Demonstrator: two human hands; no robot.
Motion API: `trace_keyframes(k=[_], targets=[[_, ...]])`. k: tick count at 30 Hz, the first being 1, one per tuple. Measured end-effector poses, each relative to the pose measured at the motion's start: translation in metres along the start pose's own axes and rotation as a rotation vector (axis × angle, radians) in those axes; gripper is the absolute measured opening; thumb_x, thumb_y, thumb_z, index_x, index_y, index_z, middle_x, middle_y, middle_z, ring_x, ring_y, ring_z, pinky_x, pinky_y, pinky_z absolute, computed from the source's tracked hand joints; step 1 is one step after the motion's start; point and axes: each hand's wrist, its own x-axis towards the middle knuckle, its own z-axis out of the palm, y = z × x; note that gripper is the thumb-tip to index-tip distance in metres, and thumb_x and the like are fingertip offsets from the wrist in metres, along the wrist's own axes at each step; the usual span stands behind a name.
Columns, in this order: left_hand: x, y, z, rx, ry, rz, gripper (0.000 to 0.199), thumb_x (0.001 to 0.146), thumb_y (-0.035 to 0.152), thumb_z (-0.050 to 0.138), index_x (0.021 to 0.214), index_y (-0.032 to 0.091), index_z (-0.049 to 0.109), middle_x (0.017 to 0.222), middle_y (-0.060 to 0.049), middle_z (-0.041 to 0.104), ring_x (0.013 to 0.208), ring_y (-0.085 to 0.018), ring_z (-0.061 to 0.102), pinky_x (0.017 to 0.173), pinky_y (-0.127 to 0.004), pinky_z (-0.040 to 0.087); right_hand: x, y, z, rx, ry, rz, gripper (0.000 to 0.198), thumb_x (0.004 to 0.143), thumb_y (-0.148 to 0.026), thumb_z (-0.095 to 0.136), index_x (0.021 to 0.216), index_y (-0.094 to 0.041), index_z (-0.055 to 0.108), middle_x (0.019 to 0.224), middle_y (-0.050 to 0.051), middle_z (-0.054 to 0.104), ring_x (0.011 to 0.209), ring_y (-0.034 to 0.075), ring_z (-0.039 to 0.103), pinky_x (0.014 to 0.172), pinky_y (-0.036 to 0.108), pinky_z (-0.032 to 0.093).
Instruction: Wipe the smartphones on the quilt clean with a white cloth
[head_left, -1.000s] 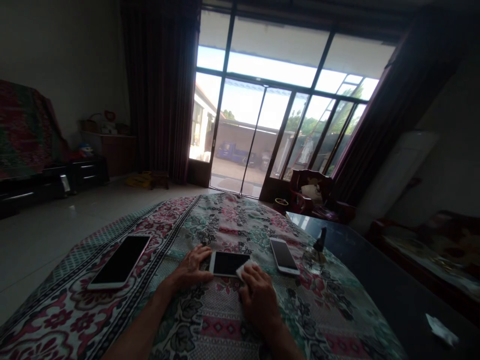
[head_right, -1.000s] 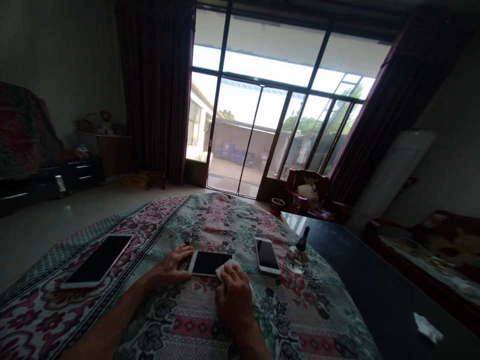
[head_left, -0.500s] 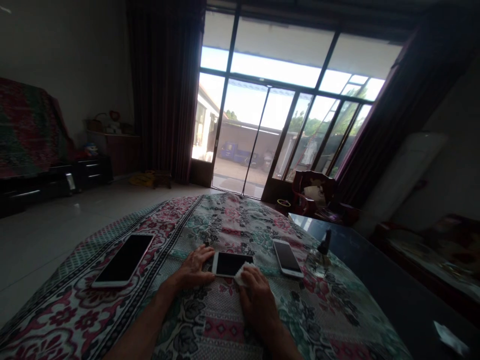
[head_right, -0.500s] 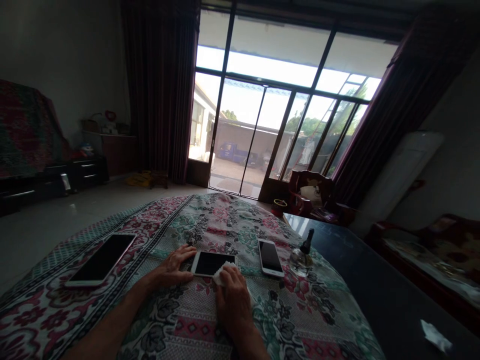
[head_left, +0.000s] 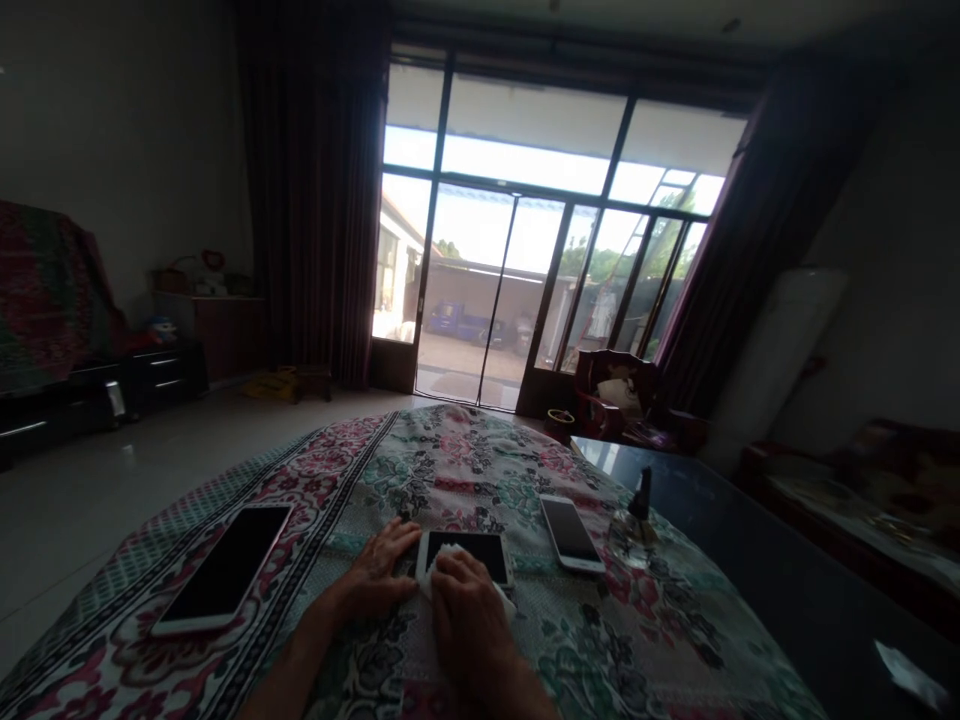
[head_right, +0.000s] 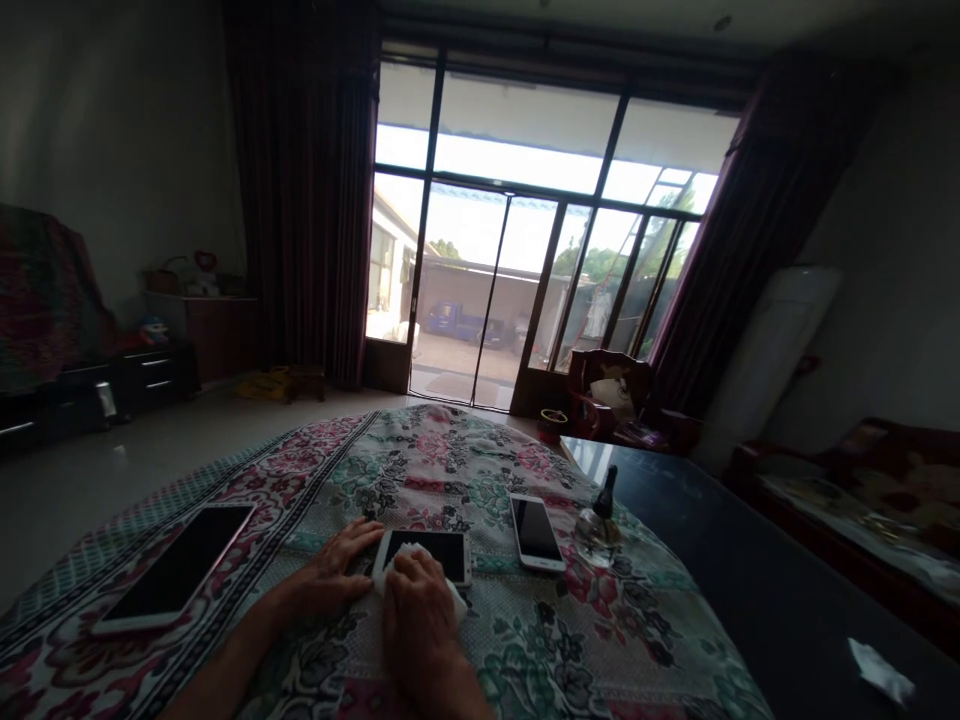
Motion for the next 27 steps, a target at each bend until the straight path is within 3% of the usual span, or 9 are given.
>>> trace_keyframes(k=[3,9,13,19,23,27], targets=[[0.002,-0.010,0.007,0.035,0.008,0.008,0.071,0.069,0.020,0.063,0.139,0.021,0.050,0.151,-0.006,0.042,0.145,-0.032,0.021,0.119,-0.049,0.018,0.010,-0.002,0.010,0.016,0.035,-0.034,0.020,0.091,-0.015,0.049,0.086,-0.023,0.066,0.105,0.002,0.067,0.104,0.020,0.057,0.096,0.034,0.041],[0.006,-0.019,0.013,0.066,0.007,0.037,0.074,0.066,0.014,0.063,0.139,0.023,0.050,0.150,-0.006,0.043,0.144,-0.033,0.022,0.119,-0.049,0.019,0.015,0.010,0.023,-0.006,0.031,0.003,0.015,0.084,-0.014,0.057,0.092,-0.025,0.064,0.109,0.000,0.066,0.105,0.021,0.055,0.092,0.032,0.040],[0.004,-0.016,0.012,0.068,0.032,0.028,0.076,0.064,0.011,0.060,0.138,0.026,0.051,0.150,-0.004,0.044,0.144,-0.032,0.023,0.119,-0.050,0.019,0.011,0.021,0.013,0.012,0.030,0.065,0.018,0.078,-0.010,0.058,0.087,-0.024,0.065,0.104,-0.001,0.067,0.100,0.021,0.056,0.088,0.030,0.040],[0.005,-0.015,0.011,0.090,0.012,0.016,0.076,0.063,0.010,0.060,0.138,0.022,0.051,0.151,-0.006,0.042,0.145,-0.031,0.023,0.119,-0.046,0.019,0.006,0.047,-0.007,0.005,0.150,0.280,0.029,0.078,-0.003,0.047,0.080,-0.022,0.068,0.100,0.002,0.068,0.101,0.019,0.057,0.091,0.028,0.039],[0.005,-0.016,0.013,0.071,0.041,-0.003,0.076,0.063,0.013,0.064,0.137,0.027,0.053,0.149,-0.003,0.045,0.145,-0.030,0.024,0.119,-0.044,0.019,0.007,0.060,-0.011,-0.046,0.185,0.375,0.032,0.080,-0.004,0.043,0.085,-0.022,0.069,0.103,0.005,0.069,0.104,0.021,0.057,0.092,0.029,0.039],[0.005,-0.013,0.013,0.047,0.062,-0.002,0.071,0.066,0.024,0.070,0.135,0.031,0.055,0.148,-0.001,0.047,0.144,-0.031,0.026,0.119,-0.043,0.021,0.008,0.066,-0.010,-0.093,0.182,0.374,0.036,0.082,-0.003,0.042,0.096,-0.021,0.070,0.110,0.006,0.068,0.108,0.021,0.057,0.096,0.030,0.040]])
